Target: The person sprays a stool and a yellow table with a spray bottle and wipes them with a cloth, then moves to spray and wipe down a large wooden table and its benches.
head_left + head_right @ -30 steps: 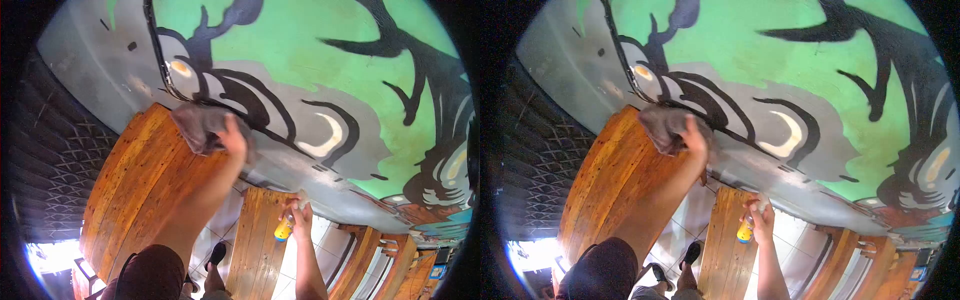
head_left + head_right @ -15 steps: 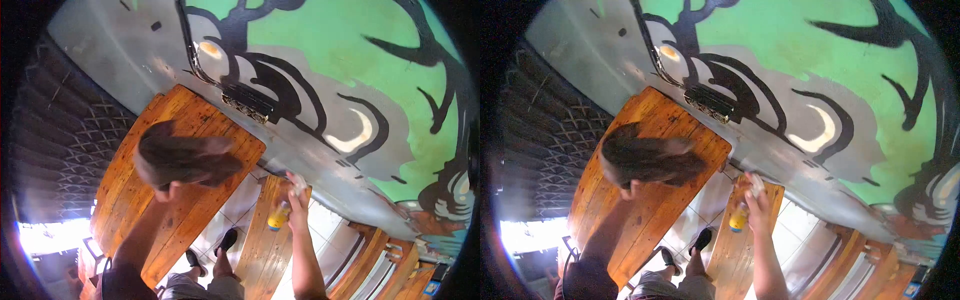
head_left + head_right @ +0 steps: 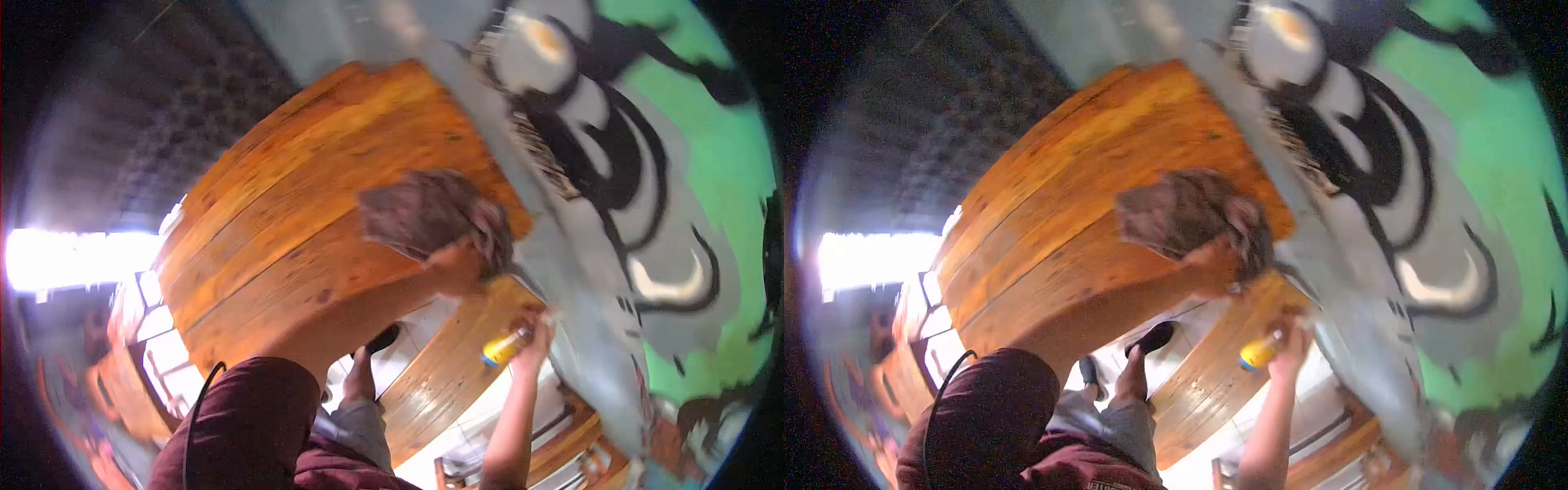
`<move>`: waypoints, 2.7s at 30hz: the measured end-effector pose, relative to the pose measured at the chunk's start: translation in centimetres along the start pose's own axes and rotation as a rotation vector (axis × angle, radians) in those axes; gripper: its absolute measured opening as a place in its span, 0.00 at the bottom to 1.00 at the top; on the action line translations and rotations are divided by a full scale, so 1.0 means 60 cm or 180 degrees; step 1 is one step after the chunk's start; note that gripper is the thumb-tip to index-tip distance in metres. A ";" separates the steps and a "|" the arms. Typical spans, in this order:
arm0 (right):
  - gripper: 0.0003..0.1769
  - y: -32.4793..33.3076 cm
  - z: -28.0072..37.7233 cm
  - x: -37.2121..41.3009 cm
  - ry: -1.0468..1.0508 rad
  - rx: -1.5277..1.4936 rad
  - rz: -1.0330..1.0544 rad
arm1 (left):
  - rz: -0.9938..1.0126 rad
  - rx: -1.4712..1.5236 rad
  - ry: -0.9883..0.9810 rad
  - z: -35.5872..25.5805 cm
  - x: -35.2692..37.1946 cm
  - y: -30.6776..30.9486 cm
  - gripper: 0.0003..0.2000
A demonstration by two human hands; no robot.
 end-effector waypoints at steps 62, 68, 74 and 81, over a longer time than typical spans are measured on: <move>0.16 -0.207 -0.081 0.233 -0.0160 -0.0344 0.0458 | -0.1689 -0.0905 0.3102 0.535 0.671 0.048 0.36; 0.17 -0.039 -0.091 0.200 -0.0421 -0.0477 0.0033 | -0.0808 -0.0815 0.2982 0.505 0.342 0.087 0.29; 0.19 0.102 -0.084 0.189 -0.0533 -0.0598 0.0023 | -0.0206 -0.0889 0.2376 0.339 0.034 0.148 0.32; 0.20 0.135 -0.088 0.185 -0.0681 -0.0661 -0.0087 | -0.0412 -0.1141 0.0181 0.070 -0.067 0.050 0.28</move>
Point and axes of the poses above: each hand's wrist, its own x-axis away from the middle knuckle, its own y-axis out of the back of the hand, z = x × y, the point moved 8 cm from there along -x, towards the middle knuckle, and after that the axes turned 8 degrees about -z, right-handed, at the moved point
